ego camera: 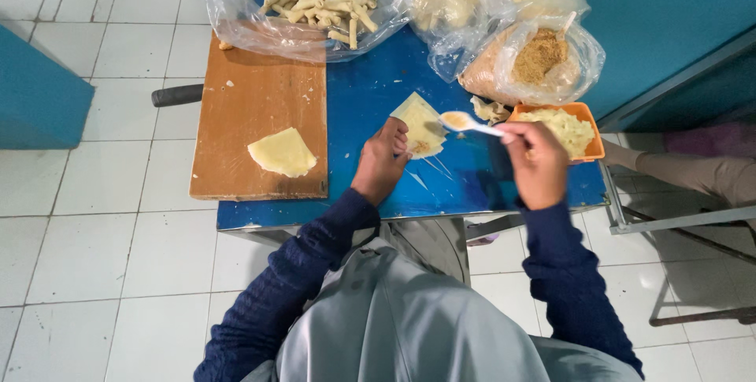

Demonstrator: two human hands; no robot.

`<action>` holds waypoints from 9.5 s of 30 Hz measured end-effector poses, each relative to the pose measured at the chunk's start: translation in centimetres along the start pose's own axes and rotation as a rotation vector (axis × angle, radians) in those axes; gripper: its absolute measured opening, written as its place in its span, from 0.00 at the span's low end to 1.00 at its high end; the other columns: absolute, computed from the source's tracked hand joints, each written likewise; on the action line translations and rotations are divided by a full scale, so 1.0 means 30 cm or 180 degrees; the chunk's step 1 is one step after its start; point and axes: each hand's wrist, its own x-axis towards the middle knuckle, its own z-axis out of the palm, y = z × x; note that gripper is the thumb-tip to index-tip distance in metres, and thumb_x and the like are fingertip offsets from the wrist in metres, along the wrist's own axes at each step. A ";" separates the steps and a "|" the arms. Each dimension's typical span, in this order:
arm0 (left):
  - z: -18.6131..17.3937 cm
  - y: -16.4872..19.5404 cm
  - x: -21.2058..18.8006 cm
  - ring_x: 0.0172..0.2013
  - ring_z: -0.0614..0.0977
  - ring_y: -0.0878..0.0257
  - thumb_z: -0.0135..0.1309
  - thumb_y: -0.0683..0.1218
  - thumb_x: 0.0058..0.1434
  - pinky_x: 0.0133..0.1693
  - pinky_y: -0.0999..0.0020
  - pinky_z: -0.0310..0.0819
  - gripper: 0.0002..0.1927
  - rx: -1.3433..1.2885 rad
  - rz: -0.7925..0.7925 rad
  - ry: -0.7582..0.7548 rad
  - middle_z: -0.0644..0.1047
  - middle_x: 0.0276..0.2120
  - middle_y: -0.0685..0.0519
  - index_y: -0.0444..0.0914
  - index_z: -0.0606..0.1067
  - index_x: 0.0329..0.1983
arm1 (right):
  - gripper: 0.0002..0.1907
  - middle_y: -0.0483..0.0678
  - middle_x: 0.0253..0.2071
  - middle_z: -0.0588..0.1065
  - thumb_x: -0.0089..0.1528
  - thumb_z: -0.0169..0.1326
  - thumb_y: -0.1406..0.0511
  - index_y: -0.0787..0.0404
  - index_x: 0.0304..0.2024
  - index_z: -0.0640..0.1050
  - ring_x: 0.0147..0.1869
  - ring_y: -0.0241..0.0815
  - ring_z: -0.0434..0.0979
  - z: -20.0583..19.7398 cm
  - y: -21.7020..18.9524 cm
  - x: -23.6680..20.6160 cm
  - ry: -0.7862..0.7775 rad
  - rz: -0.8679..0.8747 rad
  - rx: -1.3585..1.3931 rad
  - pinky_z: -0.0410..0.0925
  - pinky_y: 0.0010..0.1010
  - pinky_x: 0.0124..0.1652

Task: The person sits at a blue table and assembles filled dough snacks. They cut flat dough sheets into small diamond pieces, spoon brown filling from a container onto a dough piece, fold the dough over the filling, and place the finished snack with a pile of similar rolled snacks.

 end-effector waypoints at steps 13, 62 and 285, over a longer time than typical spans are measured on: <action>-0.009 0.026 -0.003 0.46 0.77 0.39 0.51 0.34 0.62 0.46 0.50 0.72 0.13 0.0819 0.0539 -0.0104 0.77 0.45 0.40 0.35 0.69 0.49 | 0.10 0.54 0.47 0.76 0.66 0.58 0.71 0.59 0.49 0.84 0.54 0.54 0.73 -0.069 0.064 0.213 0.0961 -0.1194 -0.2181 0.66 0.42 0.53; -0.003 0.006 -0.004 0.49 0.74 0.42 0.65 0.37 0.51 0.49 0.53 0.70 0.21 0.0960 0.0564 -0.0367 0.72 0.46 0.42 0.32 0.72 0.48 | 0.10 0.52 0.42 0.80 0.60 0.58 0.70 0.62 0.45 0.81 0.46 0.54 0.79 0.294 -0.011 -0.008 -0.0714 -0.1114 -0.0512 0.71 0.41 0.44; 0.015 -0.033 0.050 0.41 0.80 0.49 0.60 0.31 0.50 0.43 0.58 0.75 0.20 0.0724 0.0303 -0.0126 0.76 0.38 0.46 0.36 0.70 0.45 | 0.08 0.51 0.38 0.76 0.58 0.63 0.68 0.59 0.41 0.81 0.47 0.55 0.76 0.256 0.037 0.012 -0.0263 -0.0750 -0.1242 0.68 0.44 0.45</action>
